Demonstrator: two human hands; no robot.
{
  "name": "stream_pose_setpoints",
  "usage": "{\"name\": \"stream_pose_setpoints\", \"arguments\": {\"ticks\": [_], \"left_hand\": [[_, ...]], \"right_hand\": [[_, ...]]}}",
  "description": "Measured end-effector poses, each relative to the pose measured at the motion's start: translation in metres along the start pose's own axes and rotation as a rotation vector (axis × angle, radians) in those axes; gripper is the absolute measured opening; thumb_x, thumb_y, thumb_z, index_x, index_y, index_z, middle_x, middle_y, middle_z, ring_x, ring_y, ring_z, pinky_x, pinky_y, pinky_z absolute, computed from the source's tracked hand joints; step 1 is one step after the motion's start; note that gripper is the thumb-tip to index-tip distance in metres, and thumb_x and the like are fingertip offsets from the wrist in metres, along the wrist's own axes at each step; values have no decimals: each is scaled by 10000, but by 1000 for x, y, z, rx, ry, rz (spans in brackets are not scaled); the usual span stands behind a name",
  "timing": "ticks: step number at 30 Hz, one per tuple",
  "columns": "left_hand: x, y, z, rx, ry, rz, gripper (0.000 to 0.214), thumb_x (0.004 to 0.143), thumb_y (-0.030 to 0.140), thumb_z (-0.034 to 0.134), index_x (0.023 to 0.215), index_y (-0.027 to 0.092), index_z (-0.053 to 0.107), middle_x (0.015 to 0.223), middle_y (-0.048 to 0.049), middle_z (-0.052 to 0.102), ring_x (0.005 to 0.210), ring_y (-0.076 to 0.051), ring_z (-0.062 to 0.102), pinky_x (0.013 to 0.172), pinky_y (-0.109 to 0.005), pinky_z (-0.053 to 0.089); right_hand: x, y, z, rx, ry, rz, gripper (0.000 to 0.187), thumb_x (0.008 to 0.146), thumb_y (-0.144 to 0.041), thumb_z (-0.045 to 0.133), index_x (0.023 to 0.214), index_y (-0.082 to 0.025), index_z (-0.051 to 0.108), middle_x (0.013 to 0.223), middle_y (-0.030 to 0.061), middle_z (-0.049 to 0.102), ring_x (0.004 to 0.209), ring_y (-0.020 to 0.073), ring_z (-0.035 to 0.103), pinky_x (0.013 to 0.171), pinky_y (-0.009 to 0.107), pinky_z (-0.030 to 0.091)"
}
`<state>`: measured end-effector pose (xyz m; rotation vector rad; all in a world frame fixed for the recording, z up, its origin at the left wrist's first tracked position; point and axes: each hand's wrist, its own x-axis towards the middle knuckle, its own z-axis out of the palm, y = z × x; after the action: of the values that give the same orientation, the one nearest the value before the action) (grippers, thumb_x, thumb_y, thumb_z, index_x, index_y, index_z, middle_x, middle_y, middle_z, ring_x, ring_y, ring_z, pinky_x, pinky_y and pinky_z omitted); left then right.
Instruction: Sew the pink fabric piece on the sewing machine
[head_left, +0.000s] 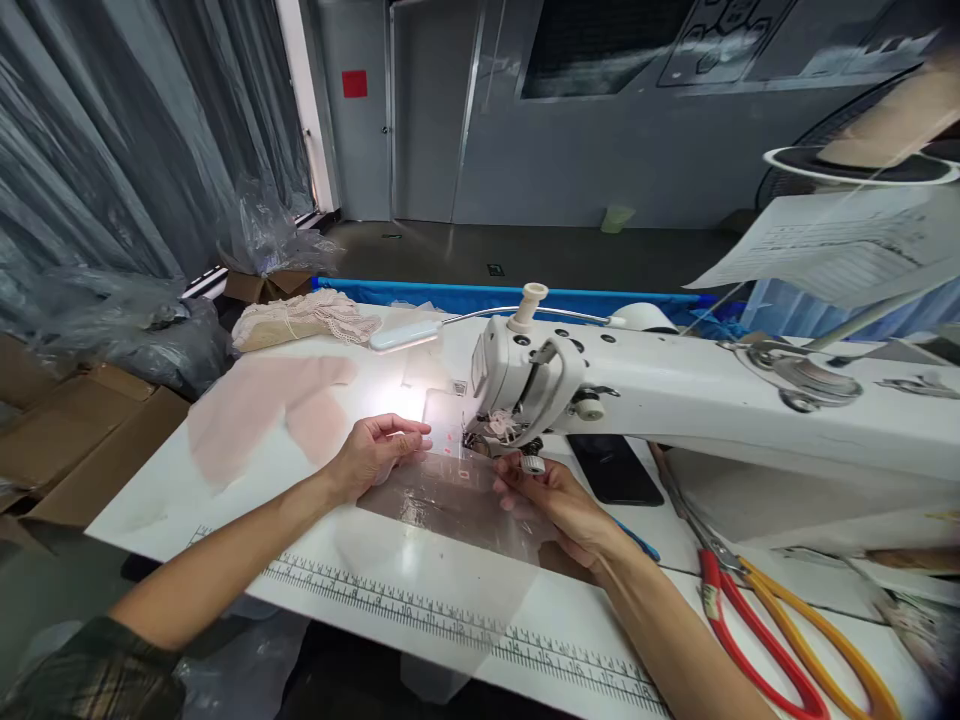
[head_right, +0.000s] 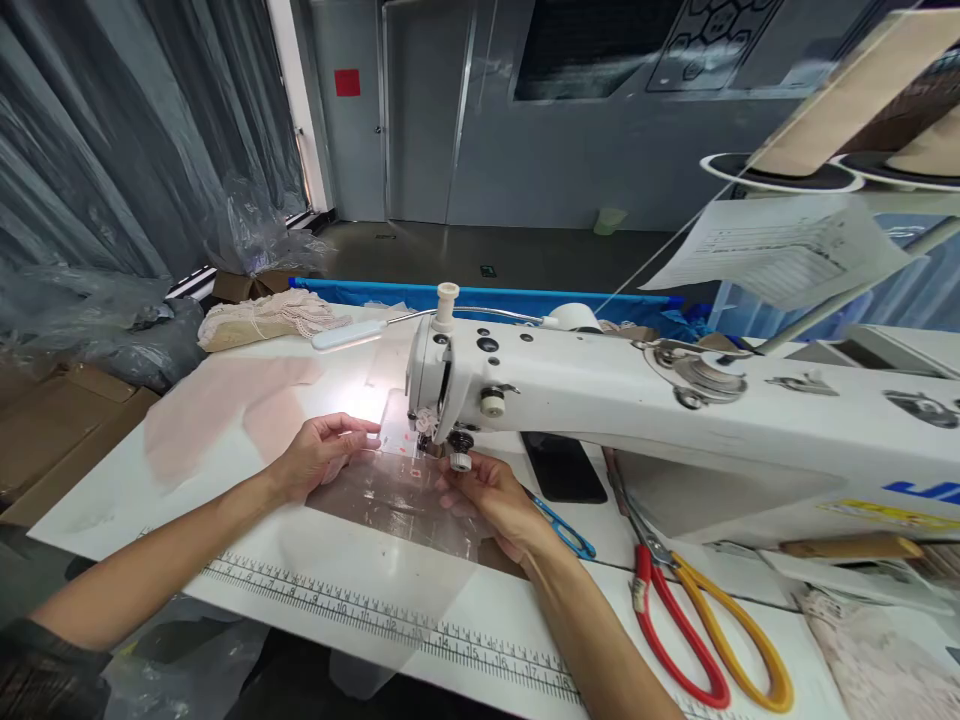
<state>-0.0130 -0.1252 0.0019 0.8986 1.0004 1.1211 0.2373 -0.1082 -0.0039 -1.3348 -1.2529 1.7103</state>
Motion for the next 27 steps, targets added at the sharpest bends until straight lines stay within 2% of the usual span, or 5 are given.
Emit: {"name": "stream_pose_setpoints", "arguments": {"ticks": [7,16,21,24,27], "left_hand": [[-1,8,4,-323,-85,-80,402,630,291,903,734,120,555,1101,-132,692,1009,-261,687,965,-444,509],[4,-1,2,-281,-57,-71,426,645,321,896,779,112,551,967,-133,722,861,-210,713,906,-415,546],[-6,8,1,-145,-64,-76,487,619,402,896,783,126,529,891,-116,734,840,-218,721,807,-367,586],[-37,22,4,92,-292,-208,447,698,437,834,818,136,524,900,-120,736,781,-228,730,621,-313,597],[-72,36,10,244,-584,-436,429,768,481,756,865,163,484,841,-100,732,682,-229,728,474,-266,552]], "right_hand": [[5,10,-2,85,30,-15,589,528,-642,845,812,-159,663,770,82,693,638,174,664,526,242,532],[-2,5,10,-60,3,-91,546,655,-666,747,871,-176,641,859,109,724,782,242,699,673,328,575],[-36,-7,13,-368,-290,-113,412,705,-521,765,923,-190,654,931,64,718,865,239,678,768,319,551],[-70,-9,-7,-354,-556,91,379,754,-498,741,917,-170,643,821,51,696,741,182,668,630,253,528],[-93,-12,-37,-269,-730,305,534,704,-545,777,1016,-151,599,774,57,680,648,161,674,543,227,504]]}}
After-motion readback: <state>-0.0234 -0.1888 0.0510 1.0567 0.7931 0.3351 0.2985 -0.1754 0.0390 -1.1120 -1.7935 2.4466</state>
